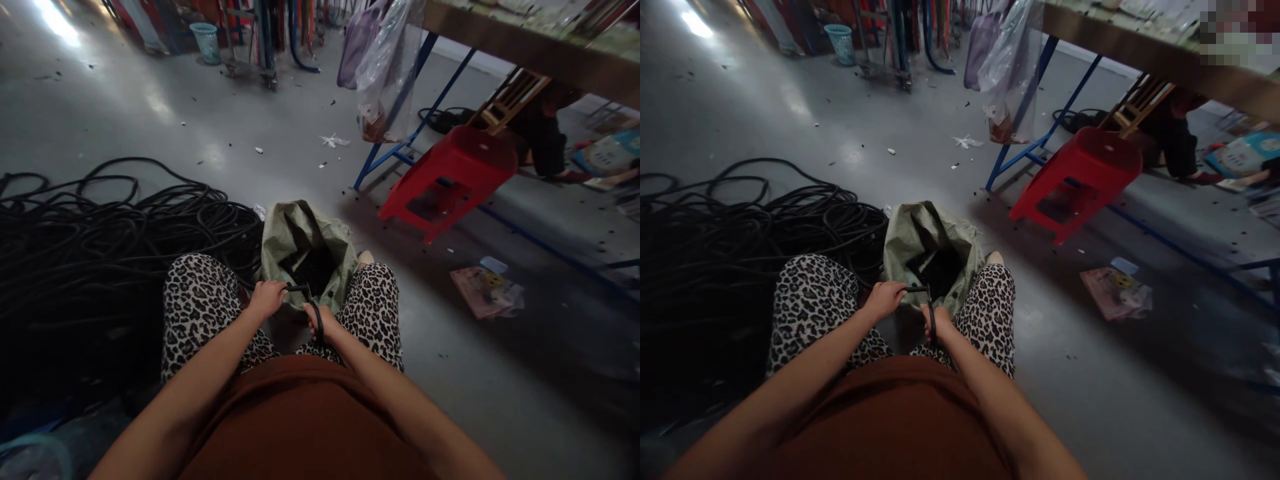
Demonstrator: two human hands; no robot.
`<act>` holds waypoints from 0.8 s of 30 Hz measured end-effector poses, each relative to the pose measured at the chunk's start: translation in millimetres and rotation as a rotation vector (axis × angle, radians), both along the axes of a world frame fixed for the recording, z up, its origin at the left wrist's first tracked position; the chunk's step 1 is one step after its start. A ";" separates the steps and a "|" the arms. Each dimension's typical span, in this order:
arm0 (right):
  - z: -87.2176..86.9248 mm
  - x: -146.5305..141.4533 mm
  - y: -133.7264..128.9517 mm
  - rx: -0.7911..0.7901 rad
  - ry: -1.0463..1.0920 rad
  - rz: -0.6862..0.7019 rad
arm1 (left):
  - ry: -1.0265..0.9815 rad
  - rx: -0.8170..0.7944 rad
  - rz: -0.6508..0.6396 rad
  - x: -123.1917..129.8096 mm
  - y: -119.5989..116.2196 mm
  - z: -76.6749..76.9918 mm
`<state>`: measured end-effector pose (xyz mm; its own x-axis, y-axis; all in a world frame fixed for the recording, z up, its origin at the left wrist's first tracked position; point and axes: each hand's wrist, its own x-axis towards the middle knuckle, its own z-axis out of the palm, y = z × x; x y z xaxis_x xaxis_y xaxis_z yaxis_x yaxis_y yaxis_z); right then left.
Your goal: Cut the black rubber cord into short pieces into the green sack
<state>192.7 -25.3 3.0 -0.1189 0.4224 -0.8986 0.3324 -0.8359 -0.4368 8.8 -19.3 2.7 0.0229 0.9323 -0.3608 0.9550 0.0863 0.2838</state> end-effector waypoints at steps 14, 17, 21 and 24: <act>-13.7 -2.2 2.6 0.005 -0.082 0.064 | 0.043 0.013 0.019 0.5 1.4 3.9; -13.4 -2.5 3.0 -0.025 -0.085 0.079 | 0.040 0.010 0.024 1.0 1.6 4.0; -14.2 -1.7 2.2 -0.023 -0.050 0.078 | 0.055 -0.001 0.018 1.2 1.5 2.6; -17.3 -1.5 1.4 -0.024 -0.010 0.073 | 0.047 0.000 0.012 0.9 1.2 0.9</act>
